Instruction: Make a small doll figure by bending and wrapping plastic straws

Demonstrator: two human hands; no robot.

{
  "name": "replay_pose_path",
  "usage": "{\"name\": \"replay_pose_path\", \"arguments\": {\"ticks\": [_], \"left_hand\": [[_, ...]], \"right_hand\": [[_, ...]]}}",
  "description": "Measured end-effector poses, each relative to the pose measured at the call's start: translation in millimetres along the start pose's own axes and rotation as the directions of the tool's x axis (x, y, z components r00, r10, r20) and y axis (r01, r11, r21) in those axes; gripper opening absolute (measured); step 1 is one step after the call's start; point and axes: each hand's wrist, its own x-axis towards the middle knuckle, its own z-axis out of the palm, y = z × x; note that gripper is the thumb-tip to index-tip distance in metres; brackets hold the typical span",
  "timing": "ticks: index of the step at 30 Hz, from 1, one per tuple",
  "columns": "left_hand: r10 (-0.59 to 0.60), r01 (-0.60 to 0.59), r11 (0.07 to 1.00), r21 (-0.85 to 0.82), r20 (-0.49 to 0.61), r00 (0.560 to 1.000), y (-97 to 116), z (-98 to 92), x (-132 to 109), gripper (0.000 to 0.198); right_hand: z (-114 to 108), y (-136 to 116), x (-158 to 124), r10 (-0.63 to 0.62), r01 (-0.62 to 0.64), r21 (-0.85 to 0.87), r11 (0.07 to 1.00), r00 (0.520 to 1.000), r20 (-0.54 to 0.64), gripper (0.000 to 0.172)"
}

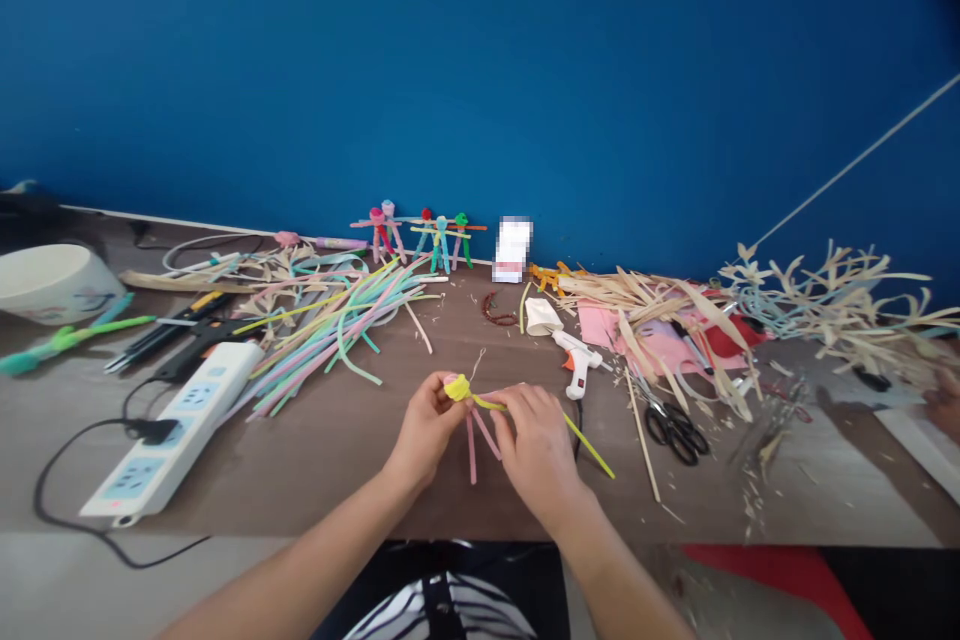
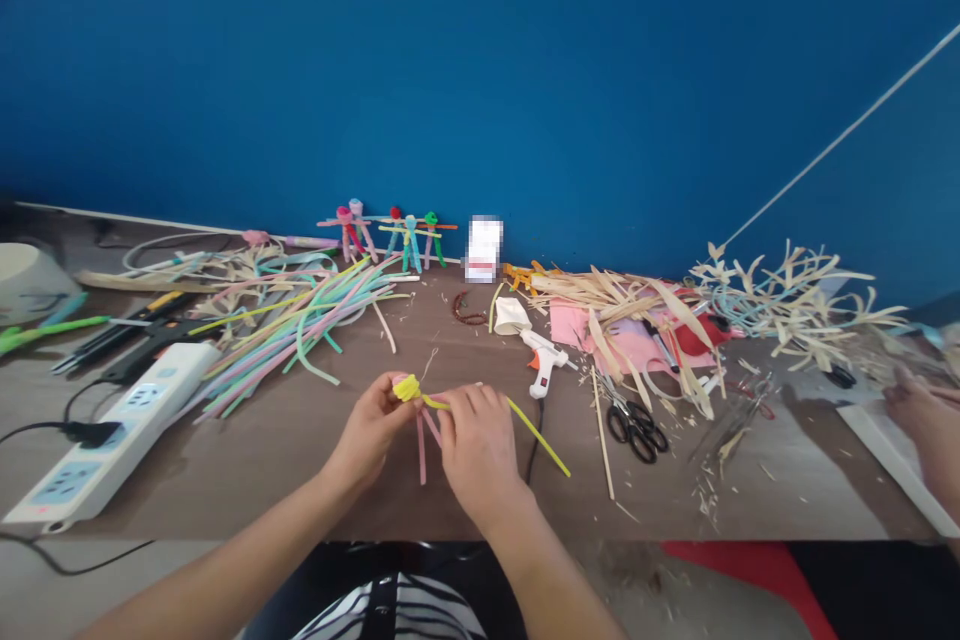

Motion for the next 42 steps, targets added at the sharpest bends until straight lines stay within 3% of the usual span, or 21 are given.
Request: {"name": "replay_pose_path", "arguments": {"ticks": [7, 14, 17, 21, 25, 29, 32, 34, 36, 42], "left_hand": [[0.028, -0.028, 1.0, 0.002, 0.003, 1.0, -3, 0.9, -3, 0.022], [0.032, -0.032, 0.999, -0.009, -0.045, 0.998, -2, 1.6, -4, 0.024], [0.007, -0.007, 0.997, -0.074, -0.003, 1.0, -2, 1.1, -4, 0.025], [-0.021, 0.028, 0.989, -0.148, 0.053, 0.998, -3, -1.0, -4, 0.025], [-0.033, 0.044, 0.98, -0.194, 0.057, 0.998, -2, -2.5, -4, 0.027], [-0.11, 0.136, 0.96, -0.244, 0.115, 0.987, 2, -3.8, -3, 0.029], [-0.177, 0.228, 0.93, -0.288, 0.191, 0.965, 5, -6.4, -2, 0.03], [-0.202, 0.275, 0.905, -0.324, 0.24, 0.949, 5, -8.4, -2, 0.03], [-0.214, 0.302, 0.886, -0.352, 0.267, 0.94, 4, -10.1, -1, 0.029], [-0.217, 0.272, 0.915, -0.299, 0.204, 0.955, 2, -10.7, 0, 0.029]], "right_hand": [[5, -4, 2, 0.032, -0.032, 0.011, 0.999, 0.999, 0.01, 0.014], [12, -3, -2, 0.136, -0.141, 0.242, 0.96, 0.99, 0.035, 0.015], [15, 0, -5, 0.205, -0.209, 0.31, 0.928, 0.978, 0.044, 0.015], [17, 6, -8, 0.298, -0.335, 0.422, 0.842, 0.942, 0.153, 0.021], [20, 11, -6, 0.326, -0.433, 0.628, 0.647, 0.901, 0.286, 0.023], [24, 15, -5, 0.336, -0.554, 0.78, 0.29, 0.822, 0.459, 0.019], [24, 17, -5, 0.298, -0.565, 0.823, 0.055, 0.796, 0.527, 0.034], [22, 17, -4, 0.261, -0.556, 0.831, -0.028, 0.798, 0.543, 0.044], [20, 18, -3, 0.239, -0.535, 0.845, -0.026, 0.817, 0.524, 0.043], [25, 17, -1, 0.271, -0.504, 0.848, 0.165, 0.85, 0.452, 0.019]]}}
